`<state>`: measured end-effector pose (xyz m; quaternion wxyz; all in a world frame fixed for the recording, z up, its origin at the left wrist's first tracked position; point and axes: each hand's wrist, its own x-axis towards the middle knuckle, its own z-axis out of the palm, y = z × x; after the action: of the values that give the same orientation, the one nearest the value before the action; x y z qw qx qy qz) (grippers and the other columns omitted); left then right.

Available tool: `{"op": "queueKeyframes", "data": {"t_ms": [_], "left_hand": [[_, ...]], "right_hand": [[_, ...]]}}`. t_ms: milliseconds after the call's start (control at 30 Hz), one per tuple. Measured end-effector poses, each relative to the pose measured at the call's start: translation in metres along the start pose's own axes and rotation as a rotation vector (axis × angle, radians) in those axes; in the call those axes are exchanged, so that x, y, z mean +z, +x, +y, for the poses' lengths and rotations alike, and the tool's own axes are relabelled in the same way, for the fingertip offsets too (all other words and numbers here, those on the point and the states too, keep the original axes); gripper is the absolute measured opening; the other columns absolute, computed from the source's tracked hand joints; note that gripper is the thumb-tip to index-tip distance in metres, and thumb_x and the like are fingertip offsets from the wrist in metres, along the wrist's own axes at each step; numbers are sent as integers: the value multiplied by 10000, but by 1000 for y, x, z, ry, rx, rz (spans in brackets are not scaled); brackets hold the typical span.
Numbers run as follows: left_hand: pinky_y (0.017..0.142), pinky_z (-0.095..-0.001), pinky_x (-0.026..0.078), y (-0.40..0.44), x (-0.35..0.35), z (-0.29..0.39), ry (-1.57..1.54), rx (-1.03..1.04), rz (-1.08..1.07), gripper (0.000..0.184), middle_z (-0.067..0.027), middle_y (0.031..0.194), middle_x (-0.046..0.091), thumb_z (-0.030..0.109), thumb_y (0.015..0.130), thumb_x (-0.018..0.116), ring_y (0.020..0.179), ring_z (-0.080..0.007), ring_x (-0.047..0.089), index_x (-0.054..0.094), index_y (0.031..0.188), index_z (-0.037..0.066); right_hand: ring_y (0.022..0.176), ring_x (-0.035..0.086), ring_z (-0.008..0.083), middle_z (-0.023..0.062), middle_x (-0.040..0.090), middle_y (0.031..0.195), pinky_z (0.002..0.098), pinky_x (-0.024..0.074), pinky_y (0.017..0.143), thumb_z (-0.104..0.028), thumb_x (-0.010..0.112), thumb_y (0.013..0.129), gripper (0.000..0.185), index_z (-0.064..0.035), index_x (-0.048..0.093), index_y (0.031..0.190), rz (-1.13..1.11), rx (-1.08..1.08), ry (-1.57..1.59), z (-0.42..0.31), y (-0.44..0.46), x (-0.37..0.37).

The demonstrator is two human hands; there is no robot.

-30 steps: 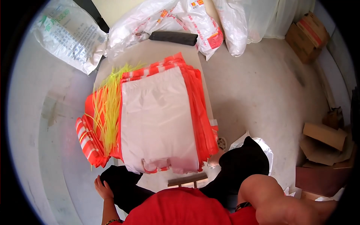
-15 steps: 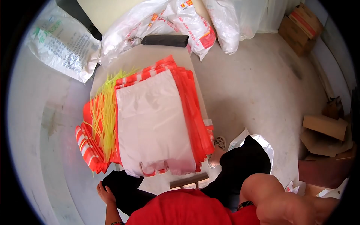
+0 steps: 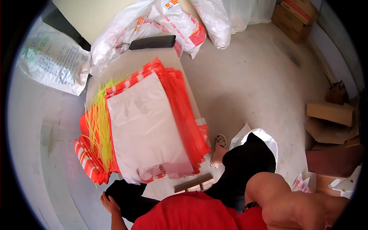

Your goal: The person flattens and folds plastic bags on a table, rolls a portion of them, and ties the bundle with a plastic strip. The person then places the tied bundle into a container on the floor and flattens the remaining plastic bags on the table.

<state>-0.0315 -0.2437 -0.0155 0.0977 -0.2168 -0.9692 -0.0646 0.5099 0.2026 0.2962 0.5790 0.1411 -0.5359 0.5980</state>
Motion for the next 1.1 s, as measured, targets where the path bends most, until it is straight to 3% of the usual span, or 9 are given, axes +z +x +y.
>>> {"op": "queueKeyframes", "data": {"t_ms": [33, 100, 200, 333, 500, 633, 800, 1100], "left_hand": [[1148, -488, 393, 0, -1, 0, -1, 4, -2, 489, -220, 1448, 518, 227, 1002, 533, 1337, -424, 495, 538, 1464, 67], [1147, -488, 395, 0, -1, 0, -3, 11, -7, 489, -219, 1444, 520, 232, 1002, 533, 1336, -423, 496, 538, 1464, 69], [1146, -489, 397, 0, 1, -2, -2, 10, 5, 491, -217, 1439, 522, 237, 1002, 532, 1333, -422, 499, 539, 1465, 73], [1144, -491, 400, 0, 3, -5, -4, 15, 3, 492, -217, 1441, 521, 241, 1002, 534, 1332, -422, 501, 538, 1467, 78], [1140, -495, 404, 0, 5, -9, 4, 22, 19, 491, -219, 1437, 523, 244, 1001, 538, 1326, -423, 505, 541, 1464, 82], [1139, -498, 404, -1, 3, -6, 5, 19, 16, 489, -214, 1434, 525, 247, 1004, 536, 1324, -423, 507, 540, 1466, 86], [1141, -495, 402, -2, 2, -5, -1, 12, 7, 489, -205, 1446, 517, 248, 1011, 531, 1328, -420, 505, 532, 1475, 93], [1150, -493, 393, -2, -1, -3, -3, -1, -16, 488, -212, 1464, 502, 258, 1022, 522, 1347, -421, 489, 524, 1483, 96]], "right_hand": [[1157, 614, 196, 67, 644, 1229, 278, 648, 869, 86, 742, 860, 307, -82, 757, 1117, 42, 189, -14, -22, 9, 6], [1153, 617, 195, 68, 646, 1222, 280, 648, 872, 93, 741, 856, 300, -81, 766, 1099, 28, 365, -19, -36, 11, 4], [1155, 620, 194, 69, 650, 1214, 280, 649, 873, 100, 739, 852, 295, -81, 772, 1082, -29, 356, -18, -39, 8, -3], [1155, 621, 194, 71, 655, 1208, 278, 650, 869, 100, 738, 852, 287, -81, 771, 1072, 60, 382, -49, -42, 7, 8], [1142, 626, 197, 73, 660, 1196, 281, 653, 865, 105, 739, 849, 289, -80, 764, 1071, -41, -280, 18, 16, -10, -2], [1136, 627, 195, 70, 663, 1189, 282, 656, 862, 116, 737, 843, 295, -78, 757, 1065, -24, -283, 26, 18, -9, 1], [1128, 627, 190, 64, 663, 1182, 273, 662, 858, 126, 736, 836, 291, -73, 751, 1048, -74, 144, -4, -17, 8, -1], [1118, 626, 182, 59, 666, 1179, 266, 668, 836, 122, 728, 839, 278, -74, 754, 1036, -13, 390, -11, -34, 13, 2]]}}
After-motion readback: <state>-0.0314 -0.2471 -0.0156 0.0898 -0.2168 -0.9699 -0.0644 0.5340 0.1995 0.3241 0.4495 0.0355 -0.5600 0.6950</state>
